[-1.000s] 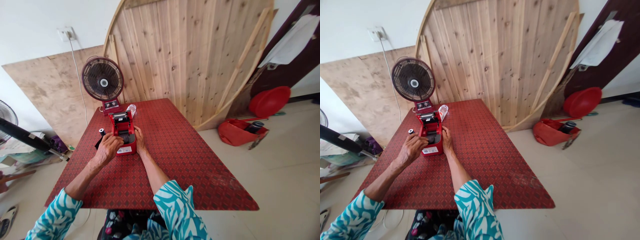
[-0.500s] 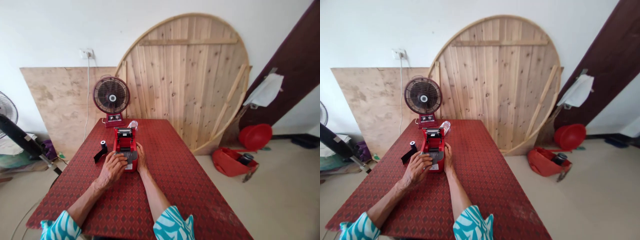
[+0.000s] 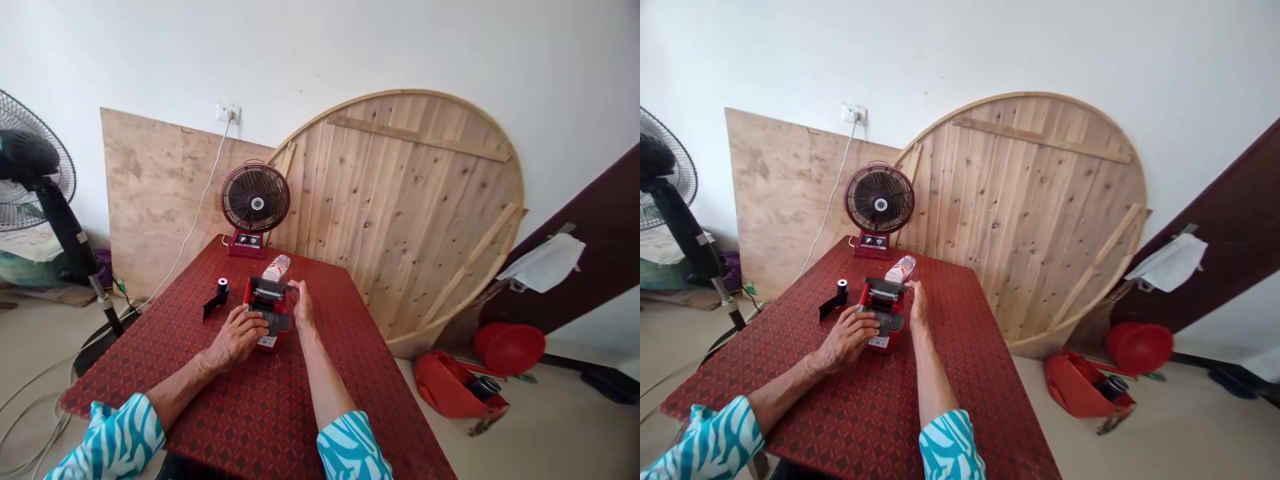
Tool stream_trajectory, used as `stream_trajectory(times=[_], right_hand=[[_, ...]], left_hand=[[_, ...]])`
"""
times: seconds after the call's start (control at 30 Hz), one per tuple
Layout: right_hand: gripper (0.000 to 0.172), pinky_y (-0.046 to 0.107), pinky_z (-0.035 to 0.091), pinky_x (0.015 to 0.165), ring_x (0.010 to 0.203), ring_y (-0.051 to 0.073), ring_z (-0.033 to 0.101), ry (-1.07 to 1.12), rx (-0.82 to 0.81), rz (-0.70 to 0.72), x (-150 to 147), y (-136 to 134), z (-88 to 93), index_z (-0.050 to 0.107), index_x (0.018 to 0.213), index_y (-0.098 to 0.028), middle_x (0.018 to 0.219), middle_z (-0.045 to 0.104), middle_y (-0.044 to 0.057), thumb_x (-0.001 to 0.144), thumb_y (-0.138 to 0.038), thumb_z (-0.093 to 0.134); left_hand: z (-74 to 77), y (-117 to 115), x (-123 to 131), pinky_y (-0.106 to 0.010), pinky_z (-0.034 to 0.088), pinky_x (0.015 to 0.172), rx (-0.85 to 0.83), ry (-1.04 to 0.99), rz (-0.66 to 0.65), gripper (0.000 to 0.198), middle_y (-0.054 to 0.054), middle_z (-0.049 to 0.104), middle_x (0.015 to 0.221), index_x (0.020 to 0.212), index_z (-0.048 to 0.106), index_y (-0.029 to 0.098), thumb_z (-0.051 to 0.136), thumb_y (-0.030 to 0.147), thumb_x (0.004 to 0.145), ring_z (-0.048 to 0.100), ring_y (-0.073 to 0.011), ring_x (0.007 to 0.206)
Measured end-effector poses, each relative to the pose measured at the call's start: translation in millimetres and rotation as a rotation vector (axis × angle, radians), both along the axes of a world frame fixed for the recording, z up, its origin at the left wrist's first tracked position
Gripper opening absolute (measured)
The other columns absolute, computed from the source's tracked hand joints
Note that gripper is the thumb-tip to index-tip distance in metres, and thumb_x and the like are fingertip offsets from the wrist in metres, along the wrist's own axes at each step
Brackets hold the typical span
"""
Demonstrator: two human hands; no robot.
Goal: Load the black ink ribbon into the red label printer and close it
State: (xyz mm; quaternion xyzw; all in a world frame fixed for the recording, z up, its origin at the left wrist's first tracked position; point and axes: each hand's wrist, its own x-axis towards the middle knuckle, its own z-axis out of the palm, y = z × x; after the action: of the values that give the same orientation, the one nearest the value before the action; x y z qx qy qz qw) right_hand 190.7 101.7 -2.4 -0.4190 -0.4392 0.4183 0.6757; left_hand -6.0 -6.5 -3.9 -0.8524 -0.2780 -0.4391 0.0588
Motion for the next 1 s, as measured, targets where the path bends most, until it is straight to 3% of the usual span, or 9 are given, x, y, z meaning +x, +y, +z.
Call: stream_trajectory(times=[0.2, 0.4, 0.6, 0.87, 1.0], right_hand=[[0.031, 0.031, 0.049, 0.081, 0.089, 0.018, 0.065, 0.049, -0.103, -0.015, -6.0, -37.7, -15.5, 0.067, 0.088, -0.022, 0.093, 0.074, 0.0, 0.066, -0.044, 0.07], [0.04, 0.032, 0.053, 0.075, 0.081, 0.017, 0.067, 0.159, -0.148, -0.007, -16.5, -41.8, -14.0, 0.066, 0.103, -0.023, 0.09, 0.074, -0.001, 0.067, -0.04, 0.068], [0.044, 0.036, 0.054, 0.083, 0.092, 0.019, 0.068, 0.1, -0.148, 0.017, -15.4, -42.6, -8.7, 0.063, 0.11, -0.024, 0.103, 0.073, 0.001, 0.068, -0.037, 0.064], [0.049, 0.037, 0.054, 0.089, 0.099, 0.019, 0.067, 0.143, -0.174, -0.012, -21.6, -47.7, -1.9, 0.059, 0.115, -0.025, 0.115, 0.069, 0.003, 0.066, -0.03, 0.061], [0.05, 0.036, 0.055, 0.084, 0.093, 0.018, 0.068, 0.175, -0.212, -0.032, -20.7, -46.5, -10.6, 0.059, 0.117, -0.024, 0.112, 0.071, 0.003, 0.068, -0.035, 0.062]], left_hand=[[9.8, -6.7, -1.3, -0.051, 0.033, 0.113, -0.107, -0.132, -0.066, 0.017, -0.006, 0.075, 0.105, 0.103, 0.068, 0.024, 0.056, 0.024, 0.091, 0.063, -0.0228, 0.114], [9.2, 27.7, 6.1, -0.035, 0.053, 0.09, -0.639, -0.905, 0.095, 0.036, -0.011, 0.068, 0.119, 0.121, 0.057, 0.019, 0.049, 0.042, 0.094, 0.066, -0.0212, 0.107], [1.2, 63.1, 13.6, -0.032, 0.057, 0.078, -1.028, -1.125, 0.062, 0.048, -0.013, 0.065, 0.126, 0.126, 0.054, 0.02, 0.061, 0.02, 0.079, 0.069, -0.0203, 0.097], [6.8, 59.5, 13.1, -0.035, 0.056, 0.087, -1.101, -1.179, -0.001, 0.056, -0.013, 0.059, 0.136, 0.127, 0.054, 0.02, 0.062, 0.012, 0.072, 0.063, -0.0239, 0.116], [4.5, 45.1, 17.8, -0.033, 0.056, 0.08, -1.098, -1.259, -0.089, 0.053, -0.011, 0.066, 0.124, 0.126, 0.055, 0.019, 0.067, 0.029, 0.076, 0.068, -0.0213, 0.099]])
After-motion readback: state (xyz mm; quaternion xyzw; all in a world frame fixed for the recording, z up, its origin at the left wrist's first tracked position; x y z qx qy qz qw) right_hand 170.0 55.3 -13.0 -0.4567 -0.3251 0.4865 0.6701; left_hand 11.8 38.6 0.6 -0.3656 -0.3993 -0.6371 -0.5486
